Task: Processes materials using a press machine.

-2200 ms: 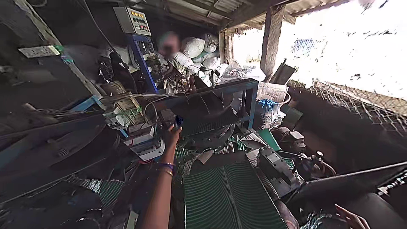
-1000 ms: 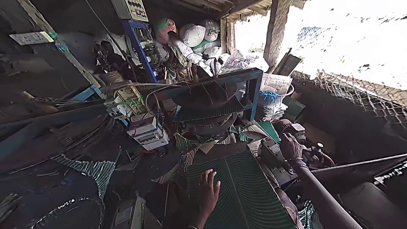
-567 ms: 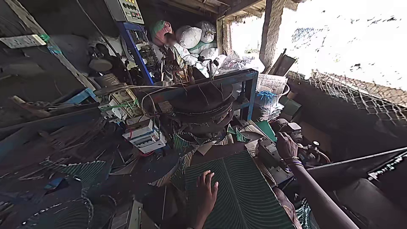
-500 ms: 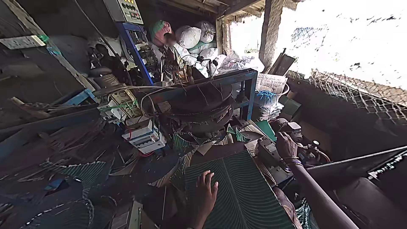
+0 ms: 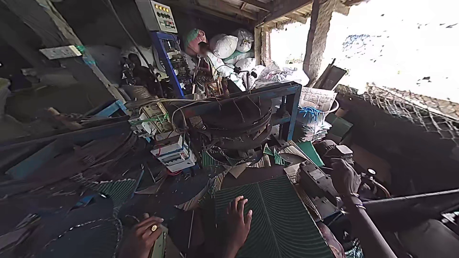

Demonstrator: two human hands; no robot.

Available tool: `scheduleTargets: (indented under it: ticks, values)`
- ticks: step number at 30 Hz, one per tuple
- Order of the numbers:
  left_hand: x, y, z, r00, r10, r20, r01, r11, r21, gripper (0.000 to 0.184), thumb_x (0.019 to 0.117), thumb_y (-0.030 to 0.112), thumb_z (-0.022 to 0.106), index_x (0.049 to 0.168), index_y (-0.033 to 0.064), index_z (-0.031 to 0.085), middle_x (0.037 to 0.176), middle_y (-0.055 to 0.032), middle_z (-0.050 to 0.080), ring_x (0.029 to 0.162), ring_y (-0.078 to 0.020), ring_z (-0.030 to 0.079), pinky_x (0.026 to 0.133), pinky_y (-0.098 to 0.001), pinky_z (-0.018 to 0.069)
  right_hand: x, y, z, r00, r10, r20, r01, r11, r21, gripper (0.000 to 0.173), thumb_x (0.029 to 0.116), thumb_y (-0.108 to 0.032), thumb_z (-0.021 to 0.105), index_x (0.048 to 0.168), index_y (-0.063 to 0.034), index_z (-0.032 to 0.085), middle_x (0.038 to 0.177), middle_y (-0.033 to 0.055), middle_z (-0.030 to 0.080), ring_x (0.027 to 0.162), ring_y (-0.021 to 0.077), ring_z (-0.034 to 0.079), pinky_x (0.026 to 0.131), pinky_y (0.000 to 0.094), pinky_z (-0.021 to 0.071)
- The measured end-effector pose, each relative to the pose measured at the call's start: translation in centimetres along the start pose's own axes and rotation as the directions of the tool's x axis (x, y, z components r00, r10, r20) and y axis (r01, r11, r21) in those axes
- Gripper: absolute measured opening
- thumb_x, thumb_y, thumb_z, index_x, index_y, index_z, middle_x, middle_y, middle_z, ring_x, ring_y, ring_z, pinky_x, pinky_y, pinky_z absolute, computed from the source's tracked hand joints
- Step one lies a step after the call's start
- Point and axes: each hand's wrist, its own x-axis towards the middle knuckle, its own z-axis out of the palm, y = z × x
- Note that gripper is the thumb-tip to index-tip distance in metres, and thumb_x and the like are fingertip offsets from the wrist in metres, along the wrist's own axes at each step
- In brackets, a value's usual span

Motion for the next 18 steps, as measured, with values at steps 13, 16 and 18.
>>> scheduleTargets:
  ticks: [13,16,18]
  values:
    - [12.5,2.1,-13.8,0.912,-0.378,-0.162,0.118,0.618,-0.777,0.061,0.1095,0.033,0.046,0.154,-0.0041,0.028,0.108,-0.0198,0.067,0.085,-0.0235,0.07,0.075,-0.0404,0.0598,-7.8,5.3,-4.9,0.996,-0.01,-0.092,0.029,0.979,0.2,0.022,0.1009,-0.001,0.052,0.109,0.0015,0.072,0.114,0.0273,0.069,0.116,0.0512,0.06,0.098,0.0714,0.0416]
    - [17.6,2.7,-17.7,0.853,-0.503,-0.137,0.208,0.569,-0.796,0.061,0.1109,0.042,0.038,0.153,-0.001,0.03,0.098,-0.0175,0.069,0.07,-0.0202,0.069,0.062,-0.0349,0.0568,-8.1,6.3,-3.8,0.988,-0.036,-0.148,0.069,0.972,0.223,0.021,0.0971,0.003,0.052,0.106,0.003,0.072,0.108,0.0273,0.069,0.108,0.05,0.063,0.095,0.0683,0.046]
    - [20.4,2.6,-18.9,0.807,-0.58,-0.11,0.257,0.512,-0.82,0.064,0.1098,0.05,0.036,0.148,-0.0013,0.037,0.091,-0.0169,0.069,0.062,-0.0198,0.066,0.056,-0.0331,0.0545,-7.6,6.6,-3.3,0.986,-0.039,-0.164,0.075,0.973,0.219,0.021,0.0979,0.003,0.052,0.107,0.0022,0.072,0.108,0.0264,0.069,0.107,0.0489,0.064,0.095,0.0674,0.0467]
